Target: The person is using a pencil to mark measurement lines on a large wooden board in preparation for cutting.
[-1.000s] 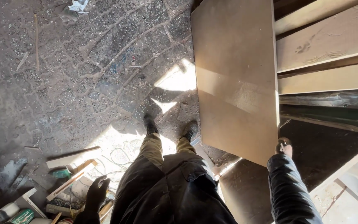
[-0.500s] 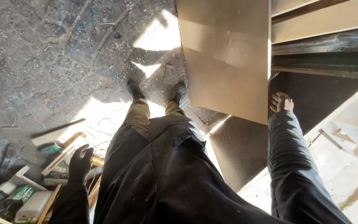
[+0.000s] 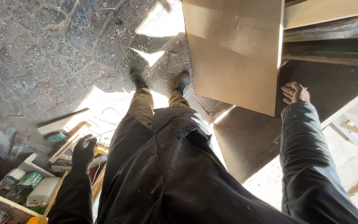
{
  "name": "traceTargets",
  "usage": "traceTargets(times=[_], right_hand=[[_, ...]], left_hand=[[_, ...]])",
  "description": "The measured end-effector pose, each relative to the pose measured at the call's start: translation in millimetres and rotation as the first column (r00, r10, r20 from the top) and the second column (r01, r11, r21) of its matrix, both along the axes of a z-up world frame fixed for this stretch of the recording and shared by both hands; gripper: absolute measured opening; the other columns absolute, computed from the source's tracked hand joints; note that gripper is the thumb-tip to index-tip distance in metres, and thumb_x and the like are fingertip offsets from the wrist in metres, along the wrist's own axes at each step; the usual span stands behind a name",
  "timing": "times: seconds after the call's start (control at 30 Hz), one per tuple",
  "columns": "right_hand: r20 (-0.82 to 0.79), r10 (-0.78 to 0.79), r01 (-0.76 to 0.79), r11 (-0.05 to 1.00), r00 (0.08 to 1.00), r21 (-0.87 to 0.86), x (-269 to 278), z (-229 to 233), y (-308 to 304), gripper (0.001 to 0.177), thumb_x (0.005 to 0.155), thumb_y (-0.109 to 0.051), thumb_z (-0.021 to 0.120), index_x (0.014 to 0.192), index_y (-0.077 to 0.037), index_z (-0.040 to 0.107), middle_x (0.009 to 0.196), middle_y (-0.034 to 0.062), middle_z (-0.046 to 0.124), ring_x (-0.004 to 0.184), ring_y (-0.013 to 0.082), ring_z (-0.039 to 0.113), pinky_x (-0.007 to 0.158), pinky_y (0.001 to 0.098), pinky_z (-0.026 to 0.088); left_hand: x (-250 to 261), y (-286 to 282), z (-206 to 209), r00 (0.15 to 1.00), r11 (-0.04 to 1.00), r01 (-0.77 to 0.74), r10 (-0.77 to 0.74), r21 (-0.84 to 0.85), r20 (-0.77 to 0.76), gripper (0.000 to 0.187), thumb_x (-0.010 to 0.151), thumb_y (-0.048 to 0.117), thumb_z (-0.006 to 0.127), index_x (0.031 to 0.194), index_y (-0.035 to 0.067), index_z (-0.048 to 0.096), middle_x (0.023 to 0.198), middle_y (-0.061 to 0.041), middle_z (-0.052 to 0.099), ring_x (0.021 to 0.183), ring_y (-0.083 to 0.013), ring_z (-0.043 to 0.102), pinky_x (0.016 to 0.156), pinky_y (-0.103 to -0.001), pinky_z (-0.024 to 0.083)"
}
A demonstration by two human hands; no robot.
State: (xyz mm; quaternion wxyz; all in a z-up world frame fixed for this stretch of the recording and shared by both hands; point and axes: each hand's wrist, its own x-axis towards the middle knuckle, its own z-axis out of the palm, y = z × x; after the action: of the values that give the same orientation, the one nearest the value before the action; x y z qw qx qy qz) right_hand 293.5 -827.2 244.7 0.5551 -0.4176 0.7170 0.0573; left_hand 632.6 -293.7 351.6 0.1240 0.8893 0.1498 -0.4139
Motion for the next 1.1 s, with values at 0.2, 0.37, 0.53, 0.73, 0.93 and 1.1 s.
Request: traceTargets(times=[0.2,0.37,0.53,0.73,0.93,1.1], right_hand=[[-0.095,0.056,-0.056,0.998,0.994,0.0,-0.8,-12.5,-1.4,0.047,0.086,-0.037,0.03,0.116,-0.002,0.04,0.122,0.0162,0.043,0.12,0.0306,0.035,0.099,0.0434,0.027],[-0.294,0.162,-0.184,0.982,0.942,-0.048,-45.9,-79.5,4.2,0.069,0.075,-0.063,0.046,0.122,-0.014,0.035,0.112,0.0075,0.053,0.104,0.02,0.049,0.084,0.0388,0.036],[-0.363,0.287,-0.355,0.925,0.887,-0.137,6.3,-32.9,49.1,0.07,0.083,-0.054,0.05,0.128,-0.004,0.028,0.127,0.0233,0.036,0.12,0.037,0.028,0.098,0.0552,0.015],[-0.296,0.013,-0.062,0.986,0.955,-0.157,87.2,46.4,101.3,0.081,0.08,-0.026,0.058,0.131,0.002,0.002,0.138,0.0252,0.014,0.128,0.0351,0.014,0.105,0.0505,0.006],[-0.265,0.185,-0.273,0.898,0.946,-0.346,-65.5,-182.6,104.3,0.037,0.071,-0.024,0.065,0.09,-0.018,0.034,0.098,0.0051,0.043,0.104,0.0288,0.042,0.089,0.0478,0.026],[-0.489,0.381,-0.548,0.796,0.784,-0.258,0.5,-91.0,130.7,0.033,0.064,-0.042,0.07,0.076,-0.024,0.047,0.077,-0.0007,0.059,0.082,0.0243,0.059,0.072,0.0369,0.044]], left_hand=[[0.2,-4.9,-2.9,1.0,1.0,0.029,-0.029,-0.008,0.003,0.049,0.072,0.038,0.043,0.112,0.01,0.051,0.117,-0.01,0.05,0.107,-0.0256,0.046,0.088,-0.04,0.034],[-1.7,-5.2,-2.3,0.999,1.0,0.021,-0.021,0.004,-0.036,0.049,0.071,0.037,0.043,0.112,0.011,0.05,0.117,-0.011,0.049,0.108,-0.0264,0.045,0.088,-0.041,0.034],[-5.3,15.4,-14.8,0.988,0.973,-0.108,0.128,-0.204,0.089,0.045,0.079,0.026,0.056,0.114,-0.001,0.049,0.109,-0.024,0.049,0.095,-0.031,0.052,0.077,-0.036,0.046],[-11.9,40.9,-47.3,0.993,0.985,-0.086,0.097,-0.146,0.07,0.042,0.08,0.029,0.056,0.114,0.006,0.051,0.11,-0.019,0.051,0.095,-0.0298,0.053,0.08,-0.039,0.045],[-9.4,37.3,-64.3,1.0,0.997,0.02,-0.021,-0.074,-0.015,0.052,0.074,0.048,0.053,0.115,0.017,0.052,0.113,-0.01,0.053,0.1,-0.0252,0.052,0.089,-0.042,0.037],[2.6,11.0,-45.8,1.0,0.993,0.009,-0.01,-0.117,-0.004,0.047,0.078,0.039,0.052,0.116,0.013,0.051,0.112,-0.013,0.053,0.098,-0.0273,0.053,0.087,-0.043,0.038]])
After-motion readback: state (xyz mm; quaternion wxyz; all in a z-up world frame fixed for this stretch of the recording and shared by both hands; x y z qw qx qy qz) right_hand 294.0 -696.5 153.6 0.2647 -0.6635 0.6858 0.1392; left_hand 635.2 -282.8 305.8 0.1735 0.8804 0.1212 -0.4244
